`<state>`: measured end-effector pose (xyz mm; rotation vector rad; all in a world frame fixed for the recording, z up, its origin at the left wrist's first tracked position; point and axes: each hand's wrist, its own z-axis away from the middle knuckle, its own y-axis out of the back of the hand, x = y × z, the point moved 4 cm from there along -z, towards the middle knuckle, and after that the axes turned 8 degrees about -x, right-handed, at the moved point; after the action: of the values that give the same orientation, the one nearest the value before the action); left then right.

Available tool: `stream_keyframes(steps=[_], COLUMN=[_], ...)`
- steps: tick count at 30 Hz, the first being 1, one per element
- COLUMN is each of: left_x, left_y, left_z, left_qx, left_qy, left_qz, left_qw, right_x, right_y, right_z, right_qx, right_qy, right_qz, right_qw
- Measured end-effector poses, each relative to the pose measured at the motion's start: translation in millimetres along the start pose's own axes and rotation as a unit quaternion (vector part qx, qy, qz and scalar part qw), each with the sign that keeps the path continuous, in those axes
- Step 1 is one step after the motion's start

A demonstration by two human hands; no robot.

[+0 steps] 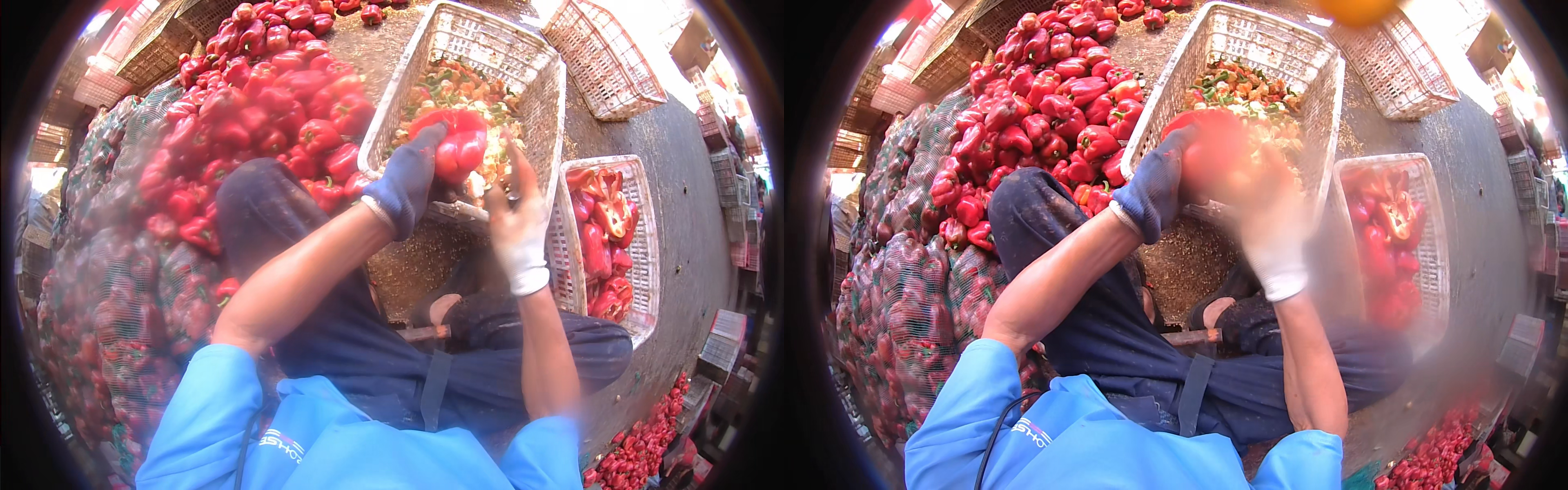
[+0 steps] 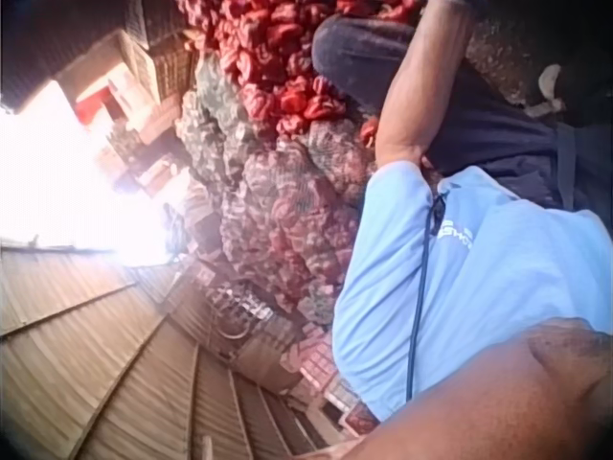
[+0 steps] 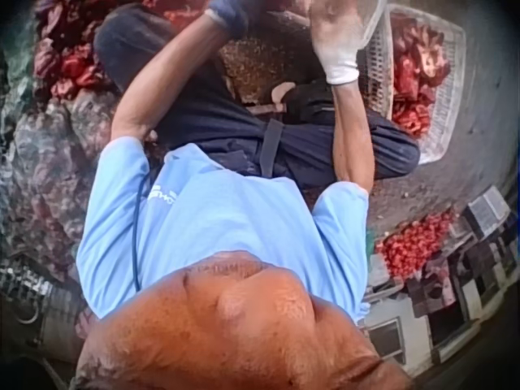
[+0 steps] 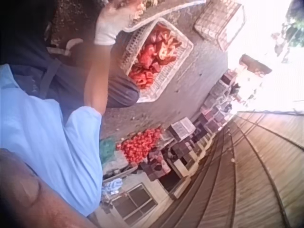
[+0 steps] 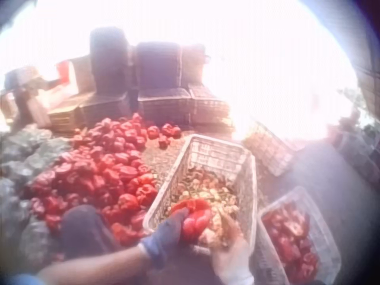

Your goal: The person sorts and cleans bell peppers by hand, using a knife to remove stems and cores before placing the pieces into a plastic crate.

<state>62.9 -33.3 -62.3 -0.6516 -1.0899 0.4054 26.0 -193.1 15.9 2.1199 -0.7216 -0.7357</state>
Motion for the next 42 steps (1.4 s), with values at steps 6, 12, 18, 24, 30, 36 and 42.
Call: stream_keyframes(steps=[6, 12, 18, 24, 30, 36, 42], left_x=[-3.5, 12.8, -10.6, -37.5, -89.8, -129.7, -162.9], left_y=[-23.4, -108.5, -178.7, -240.0, -247.2, -270.1, -287.6], left_z=[-9.6, -0.2, -30.0, -40.6, -79.7, -82.9, -74.2], left_qx=[0.025, 0.014, -0.058, -0.097, -0.309, -0.381, -0.465], left_qy=[-0.031, 0.028, -0.153, -0.183, -0.25, -0.194, -0.171], left_qz=[-0.006, -0.058, -0.15, -0.29, -0.472, -0.64, -0.671], left_qw=[0.999, 0.998, 0.975, 0.934, 0.787, 0.639, 0.553], right_x=[6.0, 39.4, 57.6, 82.3, 136.1, 192.0, 234.9], right_y=[-16.9, 21.9, 78.1, 111.5, 101.8, 104.2, 87.2], right_z=[22.2, 30.6, 41.5, 80.5, 122.5, 182.4, 243.5], right_qx=[-0.042, -0.02, 0.093, 0.126, 0.135, 0.031, 0.0], right_qy=[-0.111, -0.145, -0.139, -0.219, -0.274, -0.295, -0.403], right_qz=[-0.086, -0.095, -0.022, 0.059, 0.039, 0.192, 0.082], right_qw=[0.989, 0.985, 0.986, 0.966, 0.951, 0.935, 0.912])
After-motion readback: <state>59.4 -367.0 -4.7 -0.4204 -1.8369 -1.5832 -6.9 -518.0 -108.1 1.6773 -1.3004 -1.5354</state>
